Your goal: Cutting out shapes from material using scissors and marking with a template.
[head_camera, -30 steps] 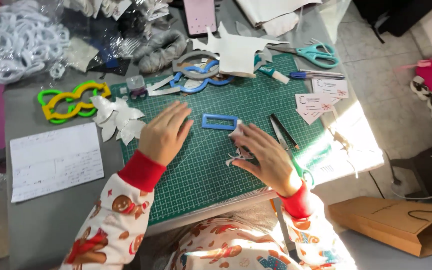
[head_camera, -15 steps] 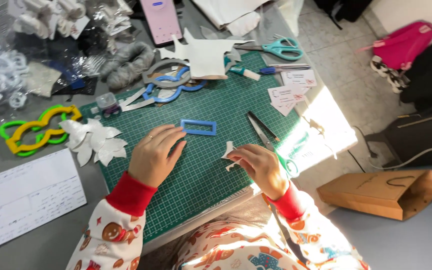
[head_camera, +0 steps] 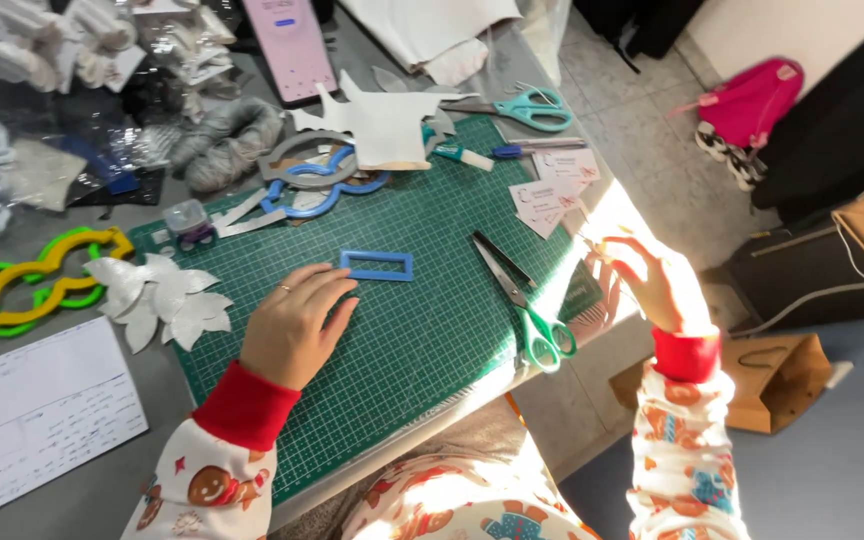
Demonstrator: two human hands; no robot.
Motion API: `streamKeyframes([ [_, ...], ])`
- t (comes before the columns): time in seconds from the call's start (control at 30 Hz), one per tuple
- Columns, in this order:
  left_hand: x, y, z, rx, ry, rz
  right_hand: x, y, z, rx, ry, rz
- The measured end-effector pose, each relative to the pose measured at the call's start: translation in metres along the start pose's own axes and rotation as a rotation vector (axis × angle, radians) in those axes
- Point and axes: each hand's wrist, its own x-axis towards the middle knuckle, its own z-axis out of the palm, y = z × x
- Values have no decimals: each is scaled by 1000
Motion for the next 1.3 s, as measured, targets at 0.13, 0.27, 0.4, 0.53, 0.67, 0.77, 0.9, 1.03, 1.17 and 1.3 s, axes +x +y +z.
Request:
streamKeyframes([
  [0.13,6,3,-5,-40,-74,-1,-1,-13,-14,-79,29,-115],
  [0.27,8,7,1,-48,-250,36,20,-37,-15,-195,140,-283],
  [0.4,6,4,5,-4,-263,36,85,-125,-7,137,110,-462],
  [0.53,3,2,5,80,-271,19,160,-191,40,9,-23,-653],
  [0.67,3,0,0,103,-262,19,211,-224,47,-226,-169,-484],
  [0.77,5,-1,-1,-28,-224,24,227,-235,-5,-2,47,-405],
  [0.9,15,9,-13,-245,-125,-66,203,-240,-63,244,318,-820],
  [1.03,23,9,-22,-983,-189,-576,125,-250,-93,353,429,-1039],
  [1.17,-23,0,-20,-1770,-44,-1248,53,-232,-54,658,142,-1066],
  [1.3,-32,12,-62,-1919,-276,-1219,19,-211,-7,650,-130,-1041],
])
